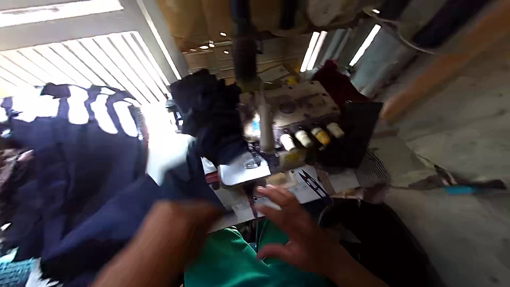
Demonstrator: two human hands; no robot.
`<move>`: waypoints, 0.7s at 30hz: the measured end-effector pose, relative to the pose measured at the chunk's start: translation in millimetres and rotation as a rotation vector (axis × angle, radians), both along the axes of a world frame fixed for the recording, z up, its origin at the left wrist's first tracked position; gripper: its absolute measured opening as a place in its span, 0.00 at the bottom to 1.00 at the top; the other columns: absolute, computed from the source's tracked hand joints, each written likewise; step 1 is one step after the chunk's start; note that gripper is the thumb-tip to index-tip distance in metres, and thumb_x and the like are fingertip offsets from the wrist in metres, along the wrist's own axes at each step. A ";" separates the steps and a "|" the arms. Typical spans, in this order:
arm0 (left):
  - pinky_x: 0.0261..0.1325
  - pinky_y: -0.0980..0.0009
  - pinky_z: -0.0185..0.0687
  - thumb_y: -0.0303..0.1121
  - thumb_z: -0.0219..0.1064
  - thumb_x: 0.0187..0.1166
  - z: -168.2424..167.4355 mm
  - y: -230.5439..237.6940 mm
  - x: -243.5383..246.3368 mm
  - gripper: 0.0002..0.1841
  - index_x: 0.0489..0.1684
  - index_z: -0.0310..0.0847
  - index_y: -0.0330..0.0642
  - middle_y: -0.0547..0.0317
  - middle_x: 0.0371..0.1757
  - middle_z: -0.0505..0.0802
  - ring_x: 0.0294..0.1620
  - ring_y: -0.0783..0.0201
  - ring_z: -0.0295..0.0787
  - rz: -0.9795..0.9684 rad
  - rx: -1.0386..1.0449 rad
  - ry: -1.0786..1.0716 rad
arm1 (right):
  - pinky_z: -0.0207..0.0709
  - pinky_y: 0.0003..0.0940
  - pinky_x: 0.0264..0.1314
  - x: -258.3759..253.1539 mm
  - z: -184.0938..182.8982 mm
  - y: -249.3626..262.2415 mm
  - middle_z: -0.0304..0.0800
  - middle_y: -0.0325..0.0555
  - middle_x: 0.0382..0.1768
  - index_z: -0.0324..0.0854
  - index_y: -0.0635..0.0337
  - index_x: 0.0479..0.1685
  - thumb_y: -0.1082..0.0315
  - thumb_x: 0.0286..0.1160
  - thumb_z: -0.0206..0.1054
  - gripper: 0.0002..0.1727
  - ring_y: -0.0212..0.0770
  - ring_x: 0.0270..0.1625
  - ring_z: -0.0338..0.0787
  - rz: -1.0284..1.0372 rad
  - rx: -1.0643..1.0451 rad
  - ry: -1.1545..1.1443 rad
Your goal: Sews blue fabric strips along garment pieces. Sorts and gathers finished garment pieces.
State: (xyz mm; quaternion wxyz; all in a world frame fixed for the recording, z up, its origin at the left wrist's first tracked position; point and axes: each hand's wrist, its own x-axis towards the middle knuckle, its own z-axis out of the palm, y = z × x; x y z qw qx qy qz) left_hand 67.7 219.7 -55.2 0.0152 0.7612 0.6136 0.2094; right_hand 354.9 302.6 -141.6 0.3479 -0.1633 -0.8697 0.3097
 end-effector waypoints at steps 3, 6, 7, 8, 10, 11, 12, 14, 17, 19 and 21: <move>0.27 0.69 0.81 0.35 0.59 0.88 -9.0 -38.5 100.6 0.10 0.44 0.88 0.49 0.61 0.42 0.97 0.32 0.66 0.92 -0.208 0.059 -0.134 | 0.63 0.57 0.87 8.0 22.5 -5.8 0.95 0.39 0.57 0.92 0.51 0.48 0.61 0.69 0.76 0.11 0.44 0.73 0.85 0.119 -0.068 -0.070; 0.53 0.82 0.86 0.38 0.60 0.89 -6.1 -34.6 119.6 0.07 0.49 0.81 0.48 0.66 0.48 0.93 0.51 0.78 0.90 -0.077 0.237 -0.505 | 0.84 0.27 0.63 37.7 45.2 15.6 0.95 0.38 0.39 0.90 0.60 0.40 0.66 0.78 0.71 0.07 0.26 0.48 0.92 0.127 -0.294 0.024; 0.56 0.83 0.84 0.40 0.60 0.89 -8.7 -31.4 121.1 0.07 0.51 0.80 0.51 0.72 0.50 0.91 0.53 0.81 0.88 -0.055 0.284 -0.620 | 0.85 0.23 0.57 48.2 55.0 20.6 0.95 0.38 0.39 0.90 0.62 0.42 0.65 0.78 0.72 0.08 0.24 0.46 0.91 0.103 -0.330 0.069; 0.57 0.85 0.82 0.42 0.60 0.90 -12.4 -27.9 121.9 0.07 0.53 0.80 0.55 0.77 0.50 0.90 0.53 0.83 0.87 -0.048 0.316 -0.722 | 0.86 0.21 0.55 57.0 64.2 23.3 0.95 0.38 0.40 0.90 0.62 0.43 0.65 0.79 0.72 0.09 0.23 0.46 0.91 0.069 -0.332 0.095; 0.56 0.85 0.82 0.47 0.56 0.91 -22.1 -18.7 112.5 0.11 0.56 0.82 0.60 0.83 0.51 0.90 0.52 0.85 0.86 -0.092 0.293 -0.838 | 0.85 0.21 0.56 69.8 76.3 26.8 0.94 0.38 0.43 0.91 0.61 0.46 0.64 0.81 0.70 0.10 0.24 0.49 0.90 0.011 -0.295 0.114; 0.57 0.82 0.84 0.51 0.51 0.93 -25.9 -9.8 98.7 0.16 0.54 0.85 0.60 0.83 0.50 0.92 0.52 0.84 0.88 -0.121 0.245 -0.853 | 0.85 0.22 0.57 73.5 78.1 29.1 0.94 0.38 0.44 0.91 0.61 0.47 0.65 0.82 0.69 0.10 0.24 0.49 0.89 -0.007 -0.274 0.127; 0.59 0.76 0.87 0.54 0.47 0.93 -27.8 3.6 80.1 0.23 0.50 0.90 0.59 0.80 0.48 0.96 0.52 0.80 0.91 -0.111 0.216 -0.878 | 0.85 0.21 0.56 74.9 76.7 30.9 0.93 0.37 0.44 0.91 0.61 0.48 0.65 0.83 0.67 0.10 0.24 0.49 0.89 -0.006 -0.266 0.147; 0.59 0.67 0.89 0.49 0.45 0.94 -22.5 44.3 38.8 0.27 0.36 0.92 0.52 0.73 0.41 0.98 0.47 0.75 0.95 0.090 0.273 -0.873 | 0.85 0.18 0.54 71.7 66.7 28.7 0.94 0.35 0.44 0.89 0.61 0.48 0.65 0.85 0.66 0.10 0.20 0.48 0.89 0.074 -0.295 0.161; 0.65 0.51 0.82 0.45 0.63 0.85 -7.9 133.2 -33.4 0.22 0.53 0.86 0.30 0.44 0.53 0.92 0.58 0.55 0.89 0.463 0.314 -0.692 | 0.86 0.20 0.54 50.5 45.8 10.2 0.96 0.34 0.41 0.93 0.57 0.46 0.63 0.82 0.69 0.09 0.21 0.46 0.91 0.260 -0.330 0.073; 0.83 0.34 0.60 0.56 0.76 0.71 -17.4 181.8 -81.0 0.45 0.84 0.67 0.34 0.29 0.82 0.72 0.85 0.35 0.66 0.524 0.102 -0.669 | 0.86 0.23 0.51 36.3 30.2 -4.0 0.95 0.35 0.38 0.94 0.53 0.44 0.62 0.82 0.69 0.09 0.24 0.43 0.91 0.368 -0.292 -0.004; 0.84 0.34 0.63 0.55 0.81 0.66 -39.5 208.4 -103.8 0.52 0.90 0.59 0.39 0.31 0.85 0.71 0.86 0.36 0.67 0.512 -0.136 -0.669 | 0.86 0.26 0.49 29.2 17.2 -11.0 0.95 0.38 0.36 0.94 0.54 0.44 0.63 0.82 0.68 0.10 0.28 0.42 0.92 0.463 -0.277 -0.045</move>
